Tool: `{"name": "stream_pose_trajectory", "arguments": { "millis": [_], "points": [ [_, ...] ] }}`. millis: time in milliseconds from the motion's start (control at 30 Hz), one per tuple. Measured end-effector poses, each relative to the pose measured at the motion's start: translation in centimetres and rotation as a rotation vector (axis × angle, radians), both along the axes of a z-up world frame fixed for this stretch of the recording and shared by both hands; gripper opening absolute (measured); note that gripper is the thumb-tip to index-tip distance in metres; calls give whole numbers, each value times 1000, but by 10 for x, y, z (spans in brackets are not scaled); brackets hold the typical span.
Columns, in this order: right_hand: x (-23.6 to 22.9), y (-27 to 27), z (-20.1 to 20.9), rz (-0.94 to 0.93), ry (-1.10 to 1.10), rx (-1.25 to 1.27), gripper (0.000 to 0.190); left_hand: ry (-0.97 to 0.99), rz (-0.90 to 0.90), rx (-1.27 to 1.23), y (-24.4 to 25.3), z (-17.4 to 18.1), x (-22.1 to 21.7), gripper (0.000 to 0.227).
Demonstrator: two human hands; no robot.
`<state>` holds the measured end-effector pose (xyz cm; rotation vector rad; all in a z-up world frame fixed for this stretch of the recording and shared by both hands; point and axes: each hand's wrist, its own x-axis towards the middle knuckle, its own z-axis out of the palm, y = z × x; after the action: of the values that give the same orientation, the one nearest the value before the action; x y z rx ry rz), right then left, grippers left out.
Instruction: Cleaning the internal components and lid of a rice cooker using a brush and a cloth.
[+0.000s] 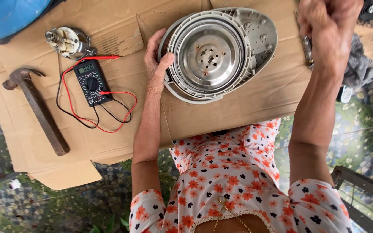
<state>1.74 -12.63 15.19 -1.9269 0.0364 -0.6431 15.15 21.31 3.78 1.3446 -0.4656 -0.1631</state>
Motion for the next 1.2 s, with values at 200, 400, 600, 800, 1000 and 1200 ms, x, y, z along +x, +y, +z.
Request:
{"name": "stream_pose_trajectory", "arguments": {
  "millis": [200,400,600,800,1000,1200],
  "points": [
    [-9,30,32,350,337,215,19,25,19,-13,0,-10,5,72],
    [0,55,38,469,430,357,35,5,9,-9,2,-15,5,73],
    [23,75,13,129,184,204,14,-40,24,-19,0,-26,4,69],
    [23,94,35,142,79,-260,26,-13,50,-58,5,-34,5,66],
    [42,100,26,243,-58,-481,34,-12,24,64,8,-7,2,67],
    [72,85,11,-93,-43,-1089,44,-37,54,93,6,-10,1,65]
  ]
}}
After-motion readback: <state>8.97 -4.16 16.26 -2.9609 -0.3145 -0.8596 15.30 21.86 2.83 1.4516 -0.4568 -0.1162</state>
